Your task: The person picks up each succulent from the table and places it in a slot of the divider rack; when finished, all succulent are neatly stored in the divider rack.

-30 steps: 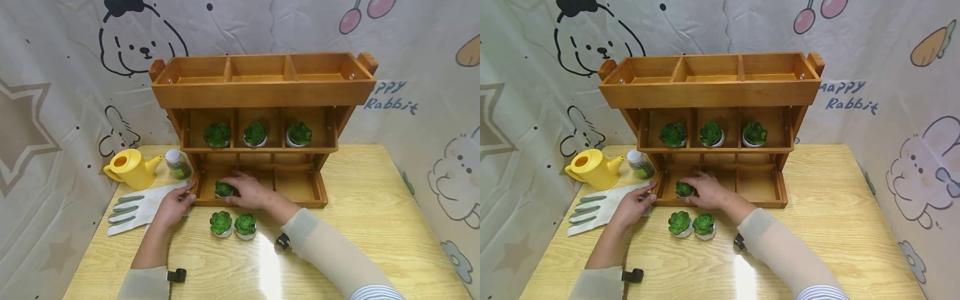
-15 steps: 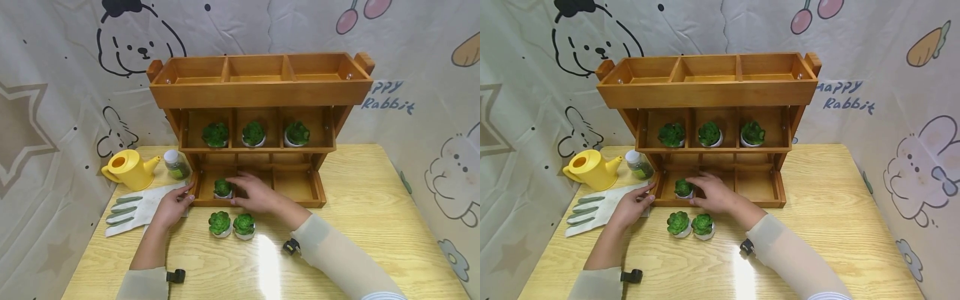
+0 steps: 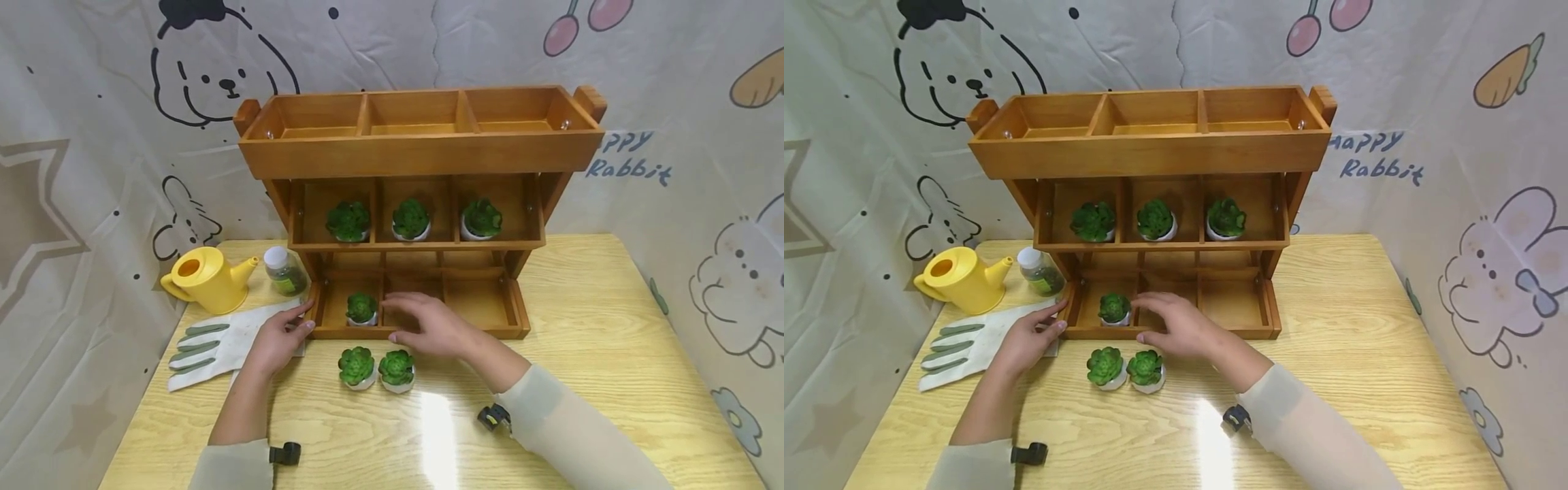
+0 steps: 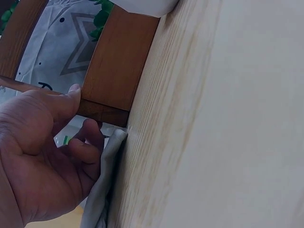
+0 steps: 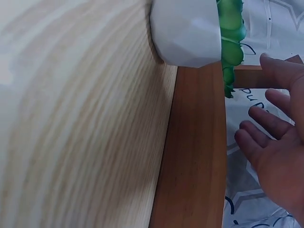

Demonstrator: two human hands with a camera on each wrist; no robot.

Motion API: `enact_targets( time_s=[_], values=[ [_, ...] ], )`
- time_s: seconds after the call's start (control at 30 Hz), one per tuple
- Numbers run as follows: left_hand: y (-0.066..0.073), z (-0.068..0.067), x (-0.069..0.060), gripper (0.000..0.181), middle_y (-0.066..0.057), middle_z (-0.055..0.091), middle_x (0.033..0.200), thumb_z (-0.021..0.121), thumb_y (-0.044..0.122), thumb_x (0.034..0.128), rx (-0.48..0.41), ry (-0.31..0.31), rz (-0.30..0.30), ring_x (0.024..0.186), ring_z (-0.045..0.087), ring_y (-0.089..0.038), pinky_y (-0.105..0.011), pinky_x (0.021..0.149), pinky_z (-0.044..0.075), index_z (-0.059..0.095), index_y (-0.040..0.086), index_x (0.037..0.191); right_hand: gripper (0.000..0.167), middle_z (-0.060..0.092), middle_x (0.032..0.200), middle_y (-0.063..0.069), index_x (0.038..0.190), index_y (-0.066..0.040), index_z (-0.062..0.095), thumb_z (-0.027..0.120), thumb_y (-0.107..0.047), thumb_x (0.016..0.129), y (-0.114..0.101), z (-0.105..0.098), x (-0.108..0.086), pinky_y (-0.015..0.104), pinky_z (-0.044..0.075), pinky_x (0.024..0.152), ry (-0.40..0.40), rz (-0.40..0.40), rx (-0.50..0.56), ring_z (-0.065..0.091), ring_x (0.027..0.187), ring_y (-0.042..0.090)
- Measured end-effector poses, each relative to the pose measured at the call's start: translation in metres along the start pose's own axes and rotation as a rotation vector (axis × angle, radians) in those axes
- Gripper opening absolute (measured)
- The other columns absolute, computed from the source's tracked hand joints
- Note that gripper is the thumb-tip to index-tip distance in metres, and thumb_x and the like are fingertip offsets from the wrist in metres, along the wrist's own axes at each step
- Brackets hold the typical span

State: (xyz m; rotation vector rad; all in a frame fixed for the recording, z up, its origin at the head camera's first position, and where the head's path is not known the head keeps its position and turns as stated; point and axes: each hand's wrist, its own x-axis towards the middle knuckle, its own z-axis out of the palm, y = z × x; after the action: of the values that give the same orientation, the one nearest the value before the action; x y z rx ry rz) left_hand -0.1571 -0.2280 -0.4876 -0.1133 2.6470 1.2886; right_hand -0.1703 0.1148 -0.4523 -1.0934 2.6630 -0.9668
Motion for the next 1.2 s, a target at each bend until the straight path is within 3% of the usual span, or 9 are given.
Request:
enact_targets(
  time_s=[0.23,0.43,0.63,0.97,1.2],
  values=[
    [0.002,0.0,-0.002,0.051,-0.014,0.063,0.126,0.064,0.031,0.1049,0.003,0.002,-0.001,0.116,0.057,-0.032,-0.053,0.1,0.044,0.053,0.024,0.154,0.057,0.055,0.152,0.008,0.148,-0.012,0.058,0.075,-0.033,0.098,-0.003,0.002,-0.017,0.048,0.04,0.115,0.009,-0.015,0.036,0.05,0.14,0.027],
    [0.002,-0.001,-0.004,0.052,-0.014,0.062,0.124,0.064,0.032,0.1048,0.007,0.005,0.009,0.114,0.057,-0.03,-0.051,0.097,0.045,0.053,0.023,0.154,0.06,0.059,0.147,0.002,0.148,-0.015,0.057,0.074,-0.043,0.097,-0.006,0.004,-0.033,0.043,0.047,0.108,-0.017,0.003,0.083,0.057,0.132,0.022],
    [0.002,-0.001,-0.003,0.052,-0.014,0.062,0.122,0.065,0.031,0.1047,0.005,0.002,0.018,0.111,0.057,-0.029,-0.047,0.092,0.045,0.054,0.02,0.154,0.072,0.054,0.152,0.0,0.151,-0.017,0.054,0.075,-0.053,0.092,-0.003,0.006,-0.044,0.046,0.041,0.114,-0.087,0.021,0.126,0.05,0.139,0.021],
    [0.003,-0.001,-0.002,0.052,-0.014,0.062,0.123,0.065,0.031,0.1046,-0.006,-0.005,0.012,0.112,0.056,-0.029,-0.048,0.094,0.045,0.053,0.02,0.154,0.089,0.054,0.151,-0.003,0.153,-0.02,0.052,0.088,-0.053,0.078,0.004,0.017,-0.048,0.045,0.036,0.117,-0.156,0.051,0.142,0.049,0.14,0.02],
    [0.002,-0.001,-0.002,0.052,-0.014,0.063,0.123,0.065,0.03,0.1047,-0.01,-0.005,0.012,0.112,0.057,-0.029,-0.048,0.094,0.045,0.053,0.02,0.154,0.092,0.055,0.151,-0.001,0.155,-0.021,0.049,0.09,-0.049,0.078,0.004,0.028,-0.046,0.043,0.038,0.116,-0.223,0.052,0.125,0.052,0.137,0.02]
  ],
)
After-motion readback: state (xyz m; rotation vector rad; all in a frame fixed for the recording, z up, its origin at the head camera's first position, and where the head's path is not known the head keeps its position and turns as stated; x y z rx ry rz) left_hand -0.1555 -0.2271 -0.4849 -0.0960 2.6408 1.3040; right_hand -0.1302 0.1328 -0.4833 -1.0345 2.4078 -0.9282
